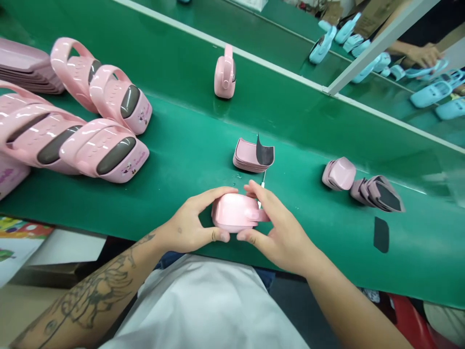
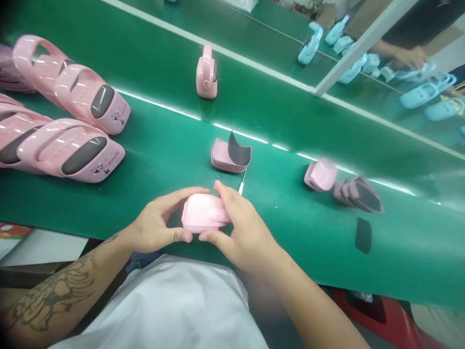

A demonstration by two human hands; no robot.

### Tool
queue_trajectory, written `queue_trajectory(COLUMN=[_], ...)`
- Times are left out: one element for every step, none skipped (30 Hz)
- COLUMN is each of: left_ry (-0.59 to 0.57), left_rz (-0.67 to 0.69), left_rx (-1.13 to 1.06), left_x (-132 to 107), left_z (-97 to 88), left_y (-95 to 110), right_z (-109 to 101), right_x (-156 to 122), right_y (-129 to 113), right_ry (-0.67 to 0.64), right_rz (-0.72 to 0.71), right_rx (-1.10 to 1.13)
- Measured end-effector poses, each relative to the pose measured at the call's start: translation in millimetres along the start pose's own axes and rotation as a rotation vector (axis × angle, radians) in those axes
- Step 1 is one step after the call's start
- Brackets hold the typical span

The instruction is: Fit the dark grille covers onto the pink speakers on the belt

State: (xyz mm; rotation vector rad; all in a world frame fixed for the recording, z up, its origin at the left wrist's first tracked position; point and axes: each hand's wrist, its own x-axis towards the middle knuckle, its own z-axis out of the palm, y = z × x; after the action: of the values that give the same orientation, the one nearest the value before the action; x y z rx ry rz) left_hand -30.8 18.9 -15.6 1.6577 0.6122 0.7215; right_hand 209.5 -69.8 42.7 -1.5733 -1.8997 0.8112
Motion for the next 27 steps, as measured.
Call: queue_trajectory(left_ry=[-0.014, -0.021, -0.020, -0.015, -0.007, 0.005, 0.022, 0.050, 0.085, 0.125, 0.166, 0.206, 0.247, 0.290, 0.338, 0.389, 0.441, 0.485, 0.517, 0.528, 0.522, 0.502, 0.480, 0.464, 0.464, 0.478, 0.502], left_rz=[-0.024, -0.029, -0.021, -0.008, 0.000, -0.001, -0.008, -0.015, -0.025, -0.033, -0.040, -0.054, -0.076, -0.102, -0.126, -0.146, -0.163, -0.179, -0.198, -0.225, -0.257, -0.288, -0.312, -0.329, -0.340, -0.348, -0.356], left_rx=[-0.067, -0.126, -0.162, -0.168, -0.150, -0.121, -0.100, -0.101, -0.132, -0.194, -0.282, -0.384, -0.485, -0.580, -0.664, -0.734, -0.791, -0.839, -0.881, -0.919, -0.949, -0.971, -0.986, -0.999, -1.012, -1.027, -1.043], left_x=[-1.0, -1.8, -2.5, -2.9, -3.1, -2.9, -2.4, -1.8, -0.9, 0.0, 1.0, 1.9, 2.9, 4.0, 5.1, 6.3, 7.7, 9.2, 10.9, 12.8, 14.9, 17.3, 19.9, 22.7, 25.7, 28.7, 31.8], left_z=[-2.5, -4.4, -5.8, -6.7, -7.2, -7.2, -6.7, -5.9, -4.6, -3.0, -1.1, 1.0, 3.4, 6.1, 8.9, 12.0, 15.1, 18.3, 21.5, 24.5, 27.3, 29.9, 32.4, 34.6, 36.8, 38.8, 40.8], left_y=[-1.9, -3.8, -5.9, -7.9, -9.8, -11.5, -13.0, -14.0, -14.6, -14.6, -14.0, -12.6, -10.5, -7.6, -4.0, 0.0, 4.2, 8.5, 12.6, 16.5, 19.9, 23.0, 25.8, 28.3, 30.6, 33.0, 35.3], right_z=[-1.9, -2.3, -1.3, 0.9, 4.1, 7.8, 11.7, 15.5, 19.0, 22.3, 25.3, 28.3, 31.5, 35.0, 38.8, 42.9, 47.1, 51.2, 55.0, 58.3, 61.0, 63.1, 64.7, 65.9, 66.8, 67.4, 67.8], right_x=[-0.2, -0.4, -0.5, -0.3, 0.3, 1.3, 2.6, 4.0, 5.1, 5.8, 6.0, 5.4, 4.4, 3.0, 1.5, 0.3, -0.4, -0.4, 0.2, 1.4, 3.0, 4.8, 6.4, 7.6, 8.4, 8.6, 8.4], right_y=[3.7, 7.3, 10.3, 12.8, 14.5, 15.7, 16.4, 16.8, 16.9, 16.7, 16.0, 14.7, 12.7, 9.9, 6.4, 2.4, -2.0, -6.5, -10.9, -15.0, -18.5, -21.6, -24.1, -26.2, -27.9, -29.3, -30.5], right_ry=[0.000, 0.008, 0.021, 0.035, 0.048, 0.060, 0.069, 0.078, 0.090, 0.109, 0.132, 0.159, 0.189, 0.220, 0.251, 0.284, 0.316, 0.349, 0.379, 0.405, 0.429, 0.454, 0.480, 0.505, 0.530, 0.549, 0.563], right_rz=[0.024, 0.043, 0.056, 0.060, 0.059, 0.055, 0.051, 0.047, 0.045, 0.048, 0.054, 0.064, 0.077, 0.090, 0.103, 0.113, 0.118, 0.117, 0.109, 0.096, 0.078, 0.056, 0.032, 0.008, -0.012, -0.029, -0.043], right_rx=[0.021, 0.042, 0.065, 0.090, 0.116, 0.140, 0.164, 0.187, 0.207, 0.222, 0.232, 0.237, 0.237, 0.234, 0.231, 0.227, 0.222, 0.218, 0.217, 0.221, 0.228, 0.236, 0.240, 0.237, 0.228, 0.216, 0.204])
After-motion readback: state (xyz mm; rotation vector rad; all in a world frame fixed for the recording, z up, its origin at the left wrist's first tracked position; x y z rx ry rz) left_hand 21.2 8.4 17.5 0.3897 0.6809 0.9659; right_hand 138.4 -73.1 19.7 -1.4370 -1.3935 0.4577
